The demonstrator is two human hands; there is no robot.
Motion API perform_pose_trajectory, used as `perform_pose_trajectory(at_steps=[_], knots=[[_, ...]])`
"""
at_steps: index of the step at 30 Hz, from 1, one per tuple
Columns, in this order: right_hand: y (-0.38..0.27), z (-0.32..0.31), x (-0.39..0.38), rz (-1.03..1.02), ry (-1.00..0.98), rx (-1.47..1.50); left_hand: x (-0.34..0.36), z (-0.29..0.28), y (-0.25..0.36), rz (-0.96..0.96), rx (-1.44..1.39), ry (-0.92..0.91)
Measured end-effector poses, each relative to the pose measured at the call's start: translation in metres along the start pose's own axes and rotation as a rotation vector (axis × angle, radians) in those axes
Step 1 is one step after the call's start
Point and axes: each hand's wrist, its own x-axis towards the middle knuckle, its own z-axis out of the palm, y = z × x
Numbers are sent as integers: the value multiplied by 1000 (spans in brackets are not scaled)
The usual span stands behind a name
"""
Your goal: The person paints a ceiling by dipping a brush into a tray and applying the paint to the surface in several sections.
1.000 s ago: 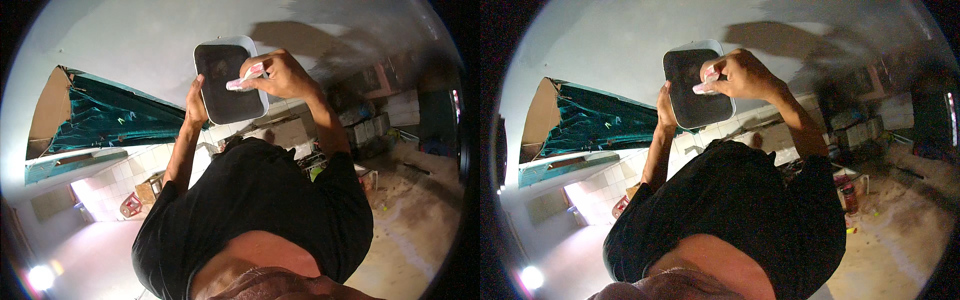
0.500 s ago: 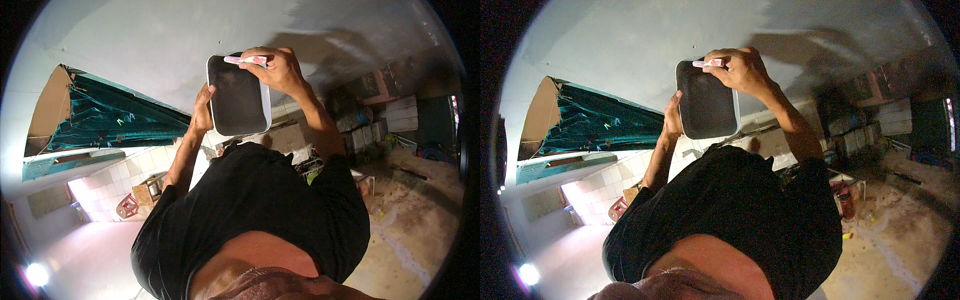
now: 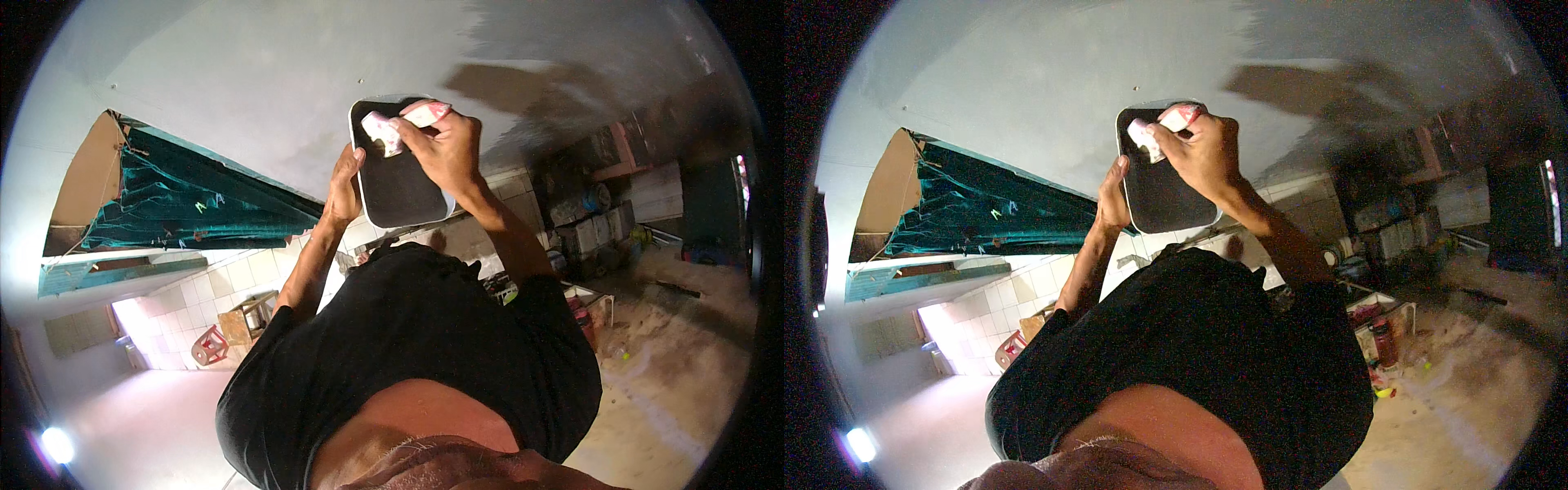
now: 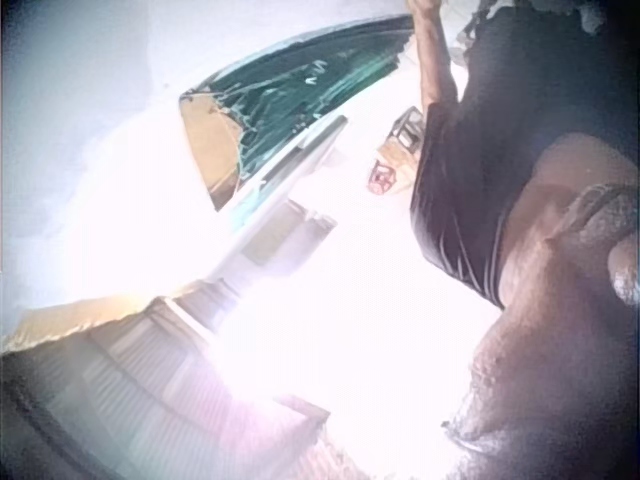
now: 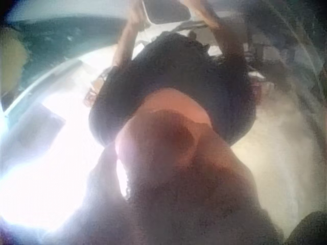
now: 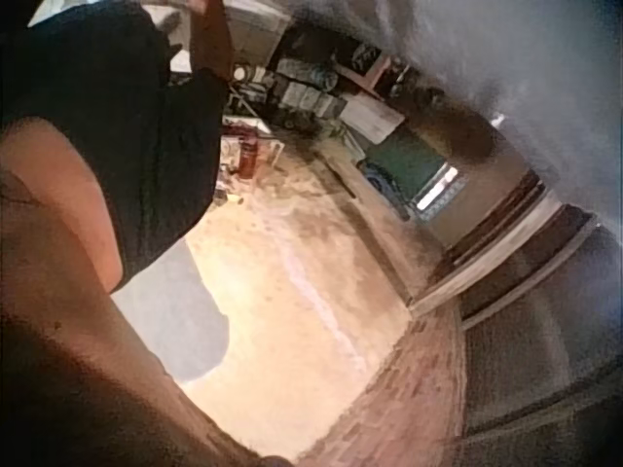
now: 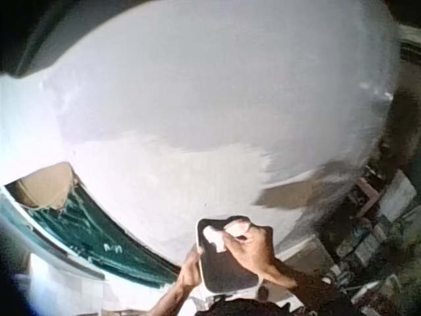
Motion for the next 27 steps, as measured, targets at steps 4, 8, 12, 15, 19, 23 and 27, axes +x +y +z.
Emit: perform_pose_trajectory(at_steps=[4, 8, 12, 15, 19, 23, 27], knots=[[-3, -3, -2, 255, -2, 176, -3, -2, 1, 24, 44, 7], [-5, -25, 5, 101, -21, 60, -5, -16, -3, 22, 30, -14], [3, -43, 13, -31, -124, -83, -10, -13, -1, -40, -26, -10], [1, -47, 13, -46, -162, -246, -11, -10, 3, -59, -19, -22], [0, -42, 6, -206, -116, -325, -13, -1, 9, -87, 33, 17], [-6, -39, -2, -366, -31, -342, -10, -5, 5, -48, 32, -3], [-13, -33, -13, -126, 0, -200, -10, -7, 0, -25, 53, 22]])
